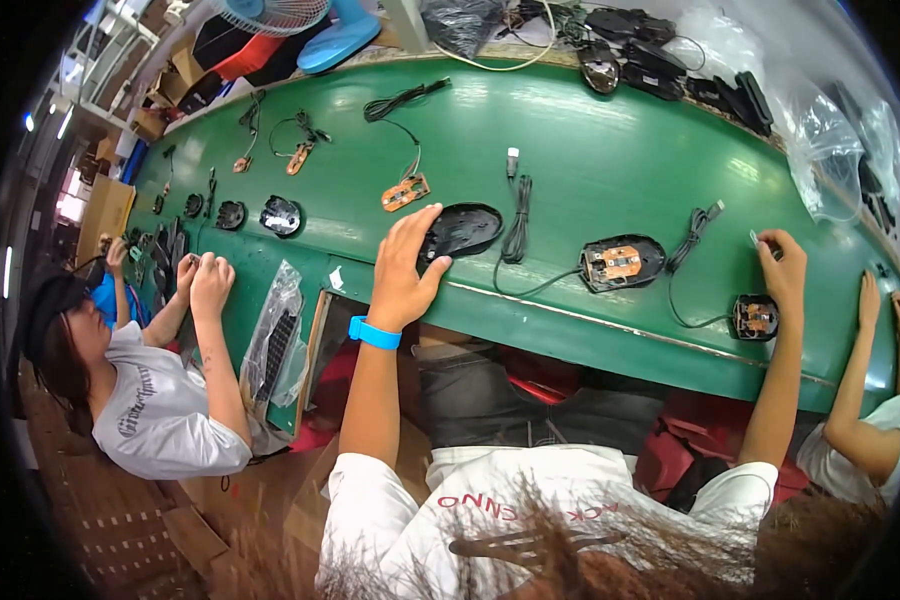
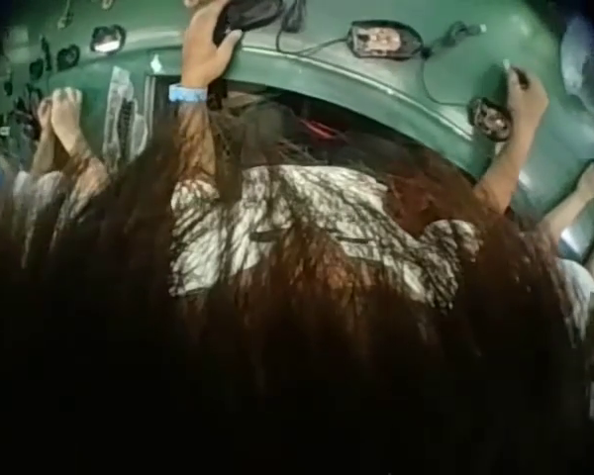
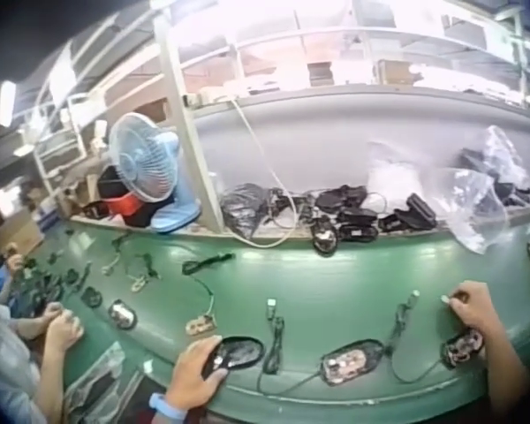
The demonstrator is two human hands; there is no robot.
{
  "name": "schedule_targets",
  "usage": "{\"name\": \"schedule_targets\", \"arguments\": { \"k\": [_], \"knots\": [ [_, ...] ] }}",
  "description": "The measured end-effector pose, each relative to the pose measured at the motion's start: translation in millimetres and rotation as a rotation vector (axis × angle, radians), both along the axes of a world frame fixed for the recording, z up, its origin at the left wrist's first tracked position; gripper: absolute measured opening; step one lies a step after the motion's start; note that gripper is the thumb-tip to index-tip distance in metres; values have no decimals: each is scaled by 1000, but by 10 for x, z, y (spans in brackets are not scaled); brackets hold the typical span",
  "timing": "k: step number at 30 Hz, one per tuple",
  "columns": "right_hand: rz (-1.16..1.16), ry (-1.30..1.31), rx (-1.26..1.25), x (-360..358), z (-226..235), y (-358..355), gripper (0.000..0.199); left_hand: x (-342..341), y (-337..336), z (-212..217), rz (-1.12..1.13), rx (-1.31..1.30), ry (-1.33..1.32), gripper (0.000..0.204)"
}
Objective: Assembling the internal components and external shells of computer mice on a production line.
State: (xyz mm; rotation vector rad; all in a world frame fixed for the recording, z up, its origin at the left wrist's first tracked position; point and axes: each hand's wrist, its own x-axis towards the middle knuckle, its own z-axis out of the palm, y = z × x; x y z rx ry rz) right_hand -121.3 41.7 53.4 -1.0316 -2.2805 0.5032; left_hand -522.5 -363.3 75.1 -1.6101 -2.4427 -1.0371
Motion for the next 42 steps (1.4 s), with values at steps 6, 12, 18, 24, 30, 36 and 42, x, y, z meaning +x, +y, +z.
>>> {"name": "schedule_targets", "arguments": {
  "k": [6,12,18,24,30,36,42],
  "knots": [
    [507,184,54,-1225,631,-933,12,15,-10,61,-27,-43,24,67],
    [994,24,261,-2579,703,-1876,11,4,-29,8,-41,-17,46,64],
    [1031,-198,308,-3051,515,-2091,9,4,-30,-15,-50,-5,48,58],
    [1007,-232,276,-3094,416,-2111,8,10,-51,26,-59,-11,64,57],
    [962,-39,211,-2800,686,-1970,12,33,-77,43,-59,-24,172,50],
    [732,127,193,-2042,705,-1484,10,42,-54,35,-71,-80,214,45],
    [465,172,108,-1509,589,-1210,10,42,-79,83,-87,-131,245,47]
  ]
}}
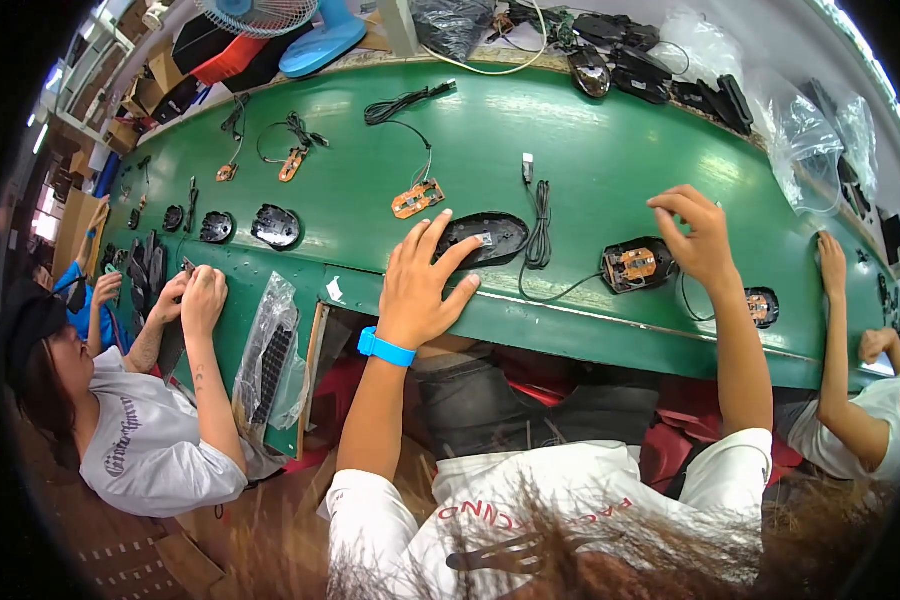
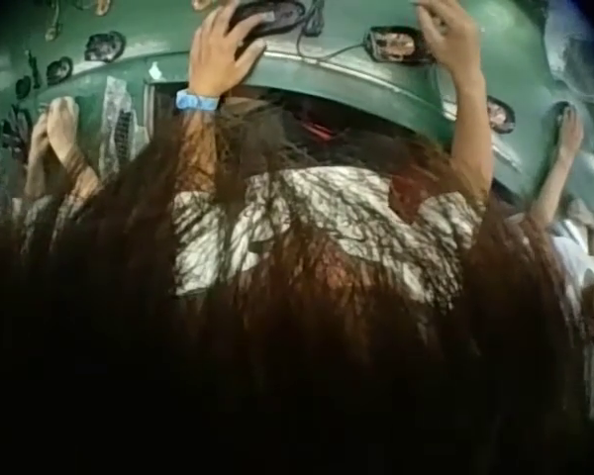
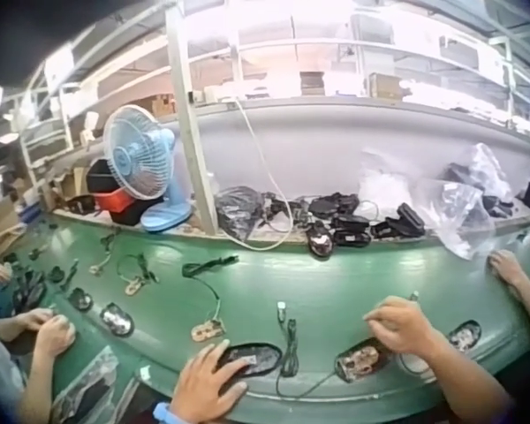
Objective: Assembling the internal components and external shells of computer mice on a production line.
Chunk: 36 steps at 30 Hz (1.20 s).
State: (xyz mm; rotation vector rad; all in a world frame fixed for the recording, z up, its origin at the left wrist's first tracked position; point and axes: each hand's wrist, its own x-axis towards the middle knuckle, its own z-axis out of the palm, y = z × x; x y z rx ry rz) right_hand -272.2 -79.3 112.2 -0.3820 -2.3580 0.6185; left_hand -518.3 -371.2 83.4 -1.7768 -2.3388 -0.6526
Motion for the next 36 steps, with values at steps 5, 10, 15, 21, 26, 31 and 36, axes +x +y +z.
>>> {"name": "schedule_targets", "arguments": {
  "k": [5,10,15,21,26,31,36],
  "knots": [
    [-119,127,-1,218,-123,76,9,-99,-49,1,-29,238,-248,50],
    [-160,182,10,326,-231,147,9,-428,-19,-54,189,325,-345,57],
    [-130,171,-37,326,-268,76,8,-796,191,66,181,83,-163,64],
    [-95,203,-28,298,-298,61,8,-840,434,164,209,-134,-169,68],
    [-70,222,-29,255,-346,60,13,-770,473,187,290,-48,-346,71],
    [81,196,-290,-197,-125,-370,24,-357,500,250,308,450,-262,70],
    [324,148,-619,-1034,91,-860,36,207,713,296,235,794,-352,68]
  ]
}}
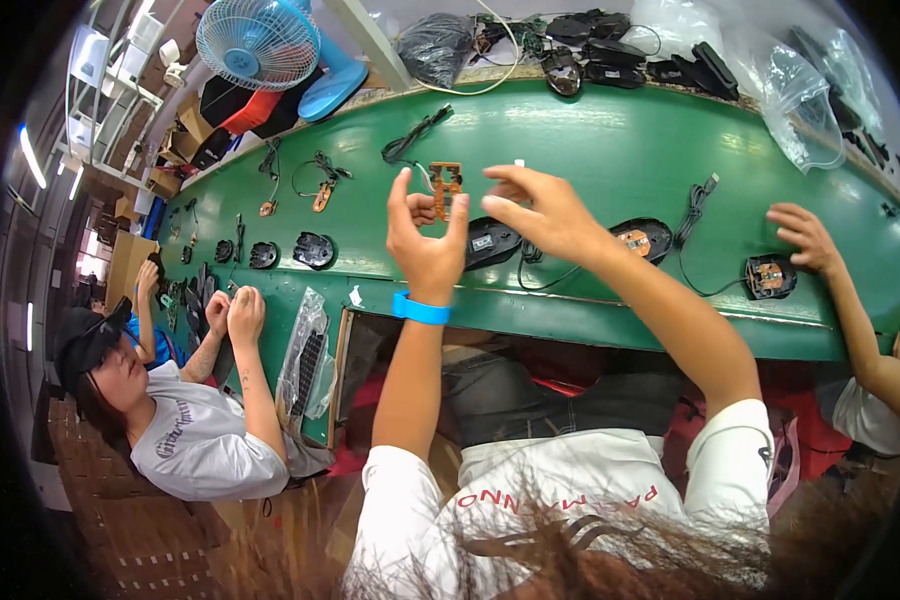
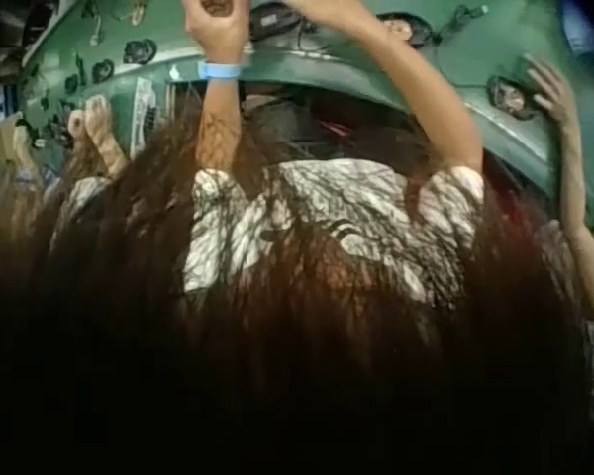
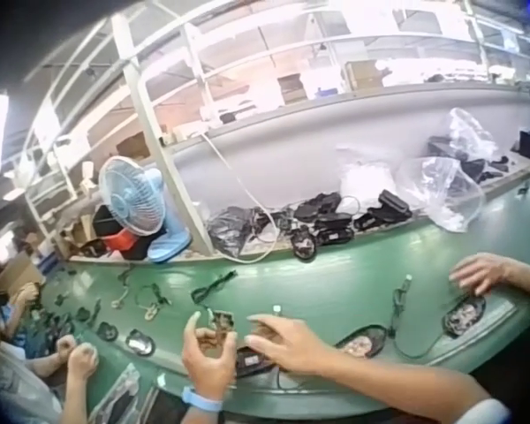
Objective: Assembling the internal components and external shells of computer mice on a production line.
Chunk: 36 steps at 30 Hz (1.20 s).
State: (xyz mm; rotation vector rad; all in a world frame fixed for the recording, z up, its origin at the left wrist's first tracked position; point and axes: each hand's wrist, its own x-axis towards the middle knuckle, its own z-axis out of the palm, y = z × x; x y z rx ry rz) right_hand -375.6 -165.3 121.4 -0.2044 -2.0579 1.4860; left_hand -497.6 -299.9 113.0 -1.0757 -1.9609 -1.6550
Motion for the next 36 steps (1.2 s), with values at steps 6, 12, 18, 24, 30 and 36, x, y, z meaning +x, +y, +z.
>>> {"name": "schedule_targets", "arguments": {
  "k": [6,12,18,24,30,36],
  "knots": [
    [177,94,-171,-393,-215,60,25,201,-21,5,-76,-59,56,60],
    [329,-36,-301,-147,-38,127,22,-287,-193,238,-25,-393,766,40],
    [203,-94,-194,-192,-90,146,23,-345,-257,74,-416,-473,409,19],
    [57,-1,157,-347,-297,-10,38,-273,-517,55,-373,-510,138,13],
    [54,-53,325,-306,-273,-31,52,-353,-725,-78,-337,-441,93,16],
    [28,-25,381,-138,-299,-90,50,-404,-776,-177,-350,-432,117,14]
  ]
}}
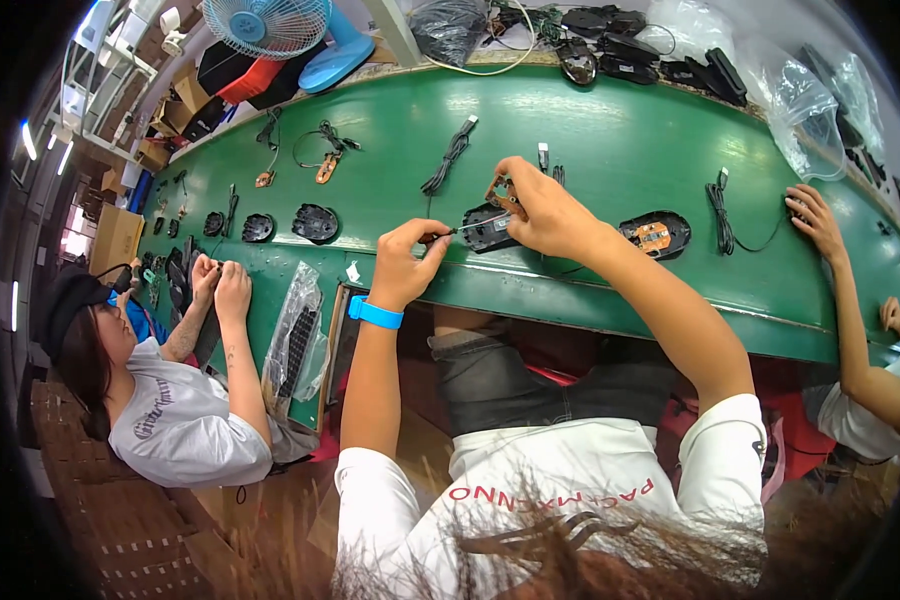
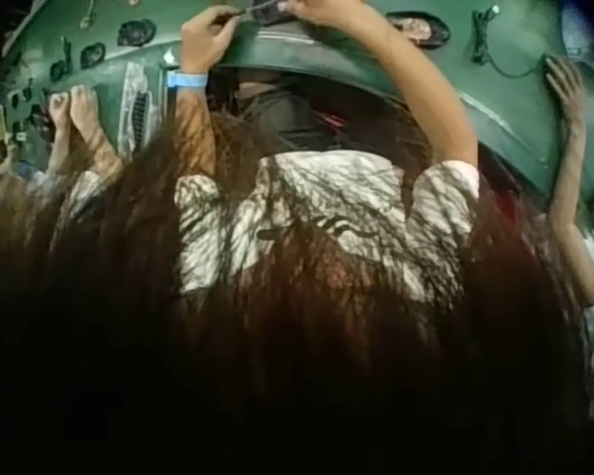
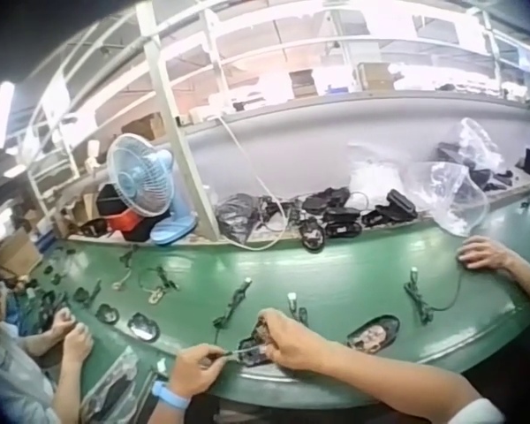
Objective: Assembling the internal components and external shells of computer mice on a production line.
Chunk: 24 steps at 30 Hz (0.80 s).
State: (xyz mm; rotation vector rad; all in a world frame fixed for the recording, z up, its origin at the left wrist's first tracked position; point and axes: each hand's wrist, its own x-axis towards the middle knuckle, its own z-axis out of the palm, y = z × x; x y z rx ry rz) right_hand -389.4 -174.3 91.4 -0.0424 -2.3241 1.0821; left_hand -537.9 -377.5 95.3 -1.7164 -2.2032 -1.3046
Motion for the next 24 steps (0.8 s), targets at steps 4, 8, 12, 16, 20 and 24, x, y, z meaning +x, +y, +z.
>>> {"name": "schedule_targets", "arguments": {
  "k": [4,8,12,16,20,24],
  "knots": [
    [42,-34,147,57,-89,58,52,-20,11,-35,-14,-34,21,12],
    [5,-95,137,53,-95,69,53,-23,90,-98,-6,-65,48,11],
    [-89,-113,264,79,-48,-58,54,-30,87,-86,5,-104,37,9],
    [-161,-213,446,113,38,-145,58,-37,65,-93,2,-95,29,9],
    [-179,-161,497,160,57,-185,66,-36,90,-121,-34,-113,48,8],
    [-159,-240,508,152,47,-182,69,-68,125,-160,-42,-109,79,9]
  ]
}}
